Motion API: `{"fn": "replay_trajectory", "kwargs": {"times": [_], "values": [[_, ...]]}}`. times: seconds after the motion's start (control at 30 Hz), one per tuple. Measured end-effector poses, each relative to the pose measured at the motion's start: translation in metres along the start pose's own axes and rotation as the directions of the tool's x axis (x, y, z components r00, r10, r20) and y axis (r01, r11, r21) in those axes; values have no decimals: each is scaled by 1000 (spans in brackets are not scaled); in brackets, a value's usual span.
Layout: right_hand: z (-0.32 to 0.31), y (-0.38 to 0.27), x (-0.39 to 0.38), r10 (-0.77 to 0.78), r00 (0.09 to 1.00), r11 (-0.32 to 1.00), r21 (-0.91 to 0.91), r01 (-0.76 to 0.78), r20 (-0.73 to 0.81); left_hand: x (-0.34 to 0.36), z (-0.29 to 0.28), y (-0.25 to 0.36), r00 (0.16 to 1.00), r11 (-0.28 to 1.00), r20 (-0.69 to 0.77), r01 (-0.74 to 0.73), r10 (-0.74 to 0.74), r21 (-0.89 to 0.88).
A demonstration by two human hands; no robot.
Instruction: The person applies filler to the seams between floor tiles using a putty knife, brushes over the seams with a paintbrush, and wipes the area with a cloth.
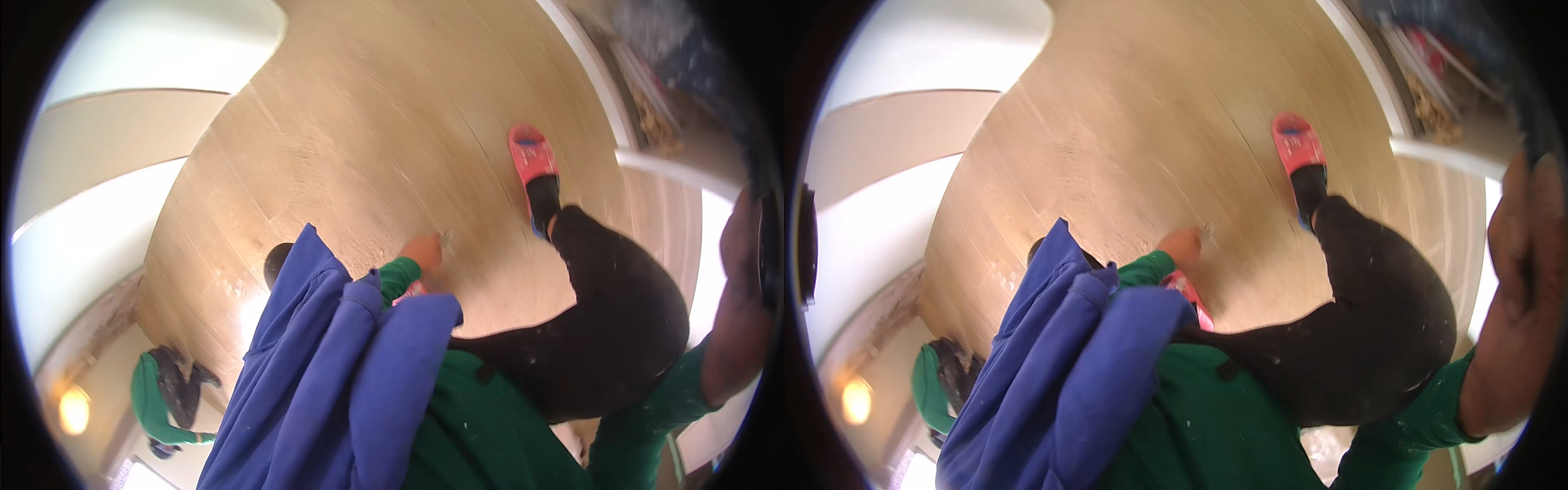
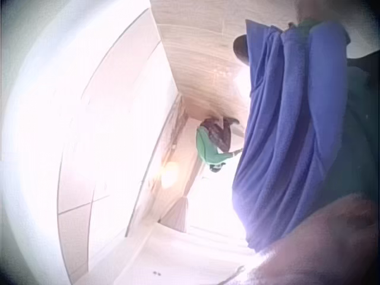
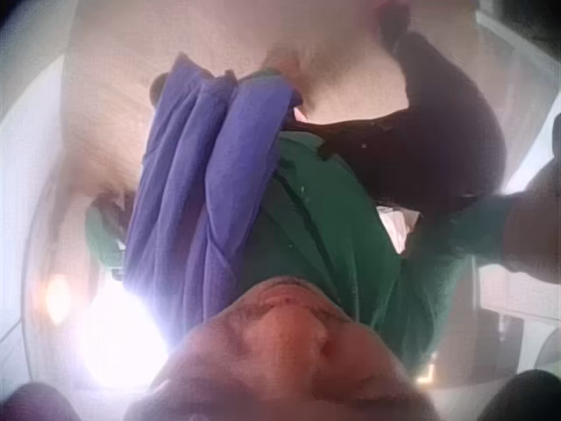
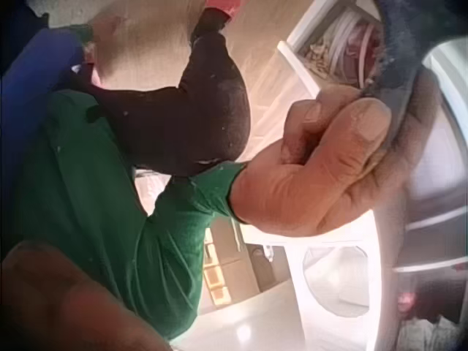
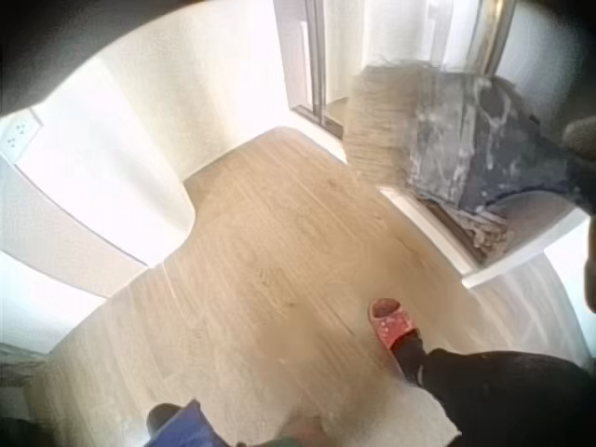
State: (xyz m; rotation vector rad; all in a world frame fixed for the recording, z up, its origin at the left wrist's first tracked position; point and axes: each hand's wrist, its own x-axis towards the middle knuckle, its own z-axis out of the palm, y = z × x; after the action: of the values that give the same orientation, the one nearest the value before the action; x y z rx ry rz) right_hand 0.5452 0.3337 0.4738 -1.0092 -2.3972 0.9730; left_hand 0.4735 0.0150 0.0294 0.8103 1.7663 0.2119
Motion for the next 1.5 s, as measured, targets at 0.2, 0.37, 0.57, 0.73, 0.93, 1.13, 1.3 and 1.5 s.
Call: {"fn": "replay_trajectory", "kwargs": {"times": [0.2,0.37,0.57,0.73,0.93,1.13,1.3,1.5], "values": [[45,-29,27,-130,913,977,-108,185,387,-83,-222,-61,682,960,-726,-132,-93,-246],[187,-13,82,-284,606,822,-136,552,743,-107,-238,-199,376,900,-823,76,-425,-430],[439,48,159,-486,532,662,-106,742,693,-104,-88,-319,118,493,-479,258,-870,-831],[496,60,96,-431,562,717,-111,689,706,-140,-6,-362,35,384,-404,400,-914,-833],[342,159,-136,-99,369,709,-195,678,924,-135,-1,-371,121,379,-359,291,-925,-878],[300,118,-132,10,228,825,-137,549,974,-128,-8,-377,196,304,-254,291,-947,-907],[344,70,0,-42,574,852,-270,448,818,-151,-13,-365,211,285,-229,291,-950,-913],[297,194,-151,-204,542,622,-320,715,815,-121,-22,-364,229,235,-170,295,-958,-926]]}}
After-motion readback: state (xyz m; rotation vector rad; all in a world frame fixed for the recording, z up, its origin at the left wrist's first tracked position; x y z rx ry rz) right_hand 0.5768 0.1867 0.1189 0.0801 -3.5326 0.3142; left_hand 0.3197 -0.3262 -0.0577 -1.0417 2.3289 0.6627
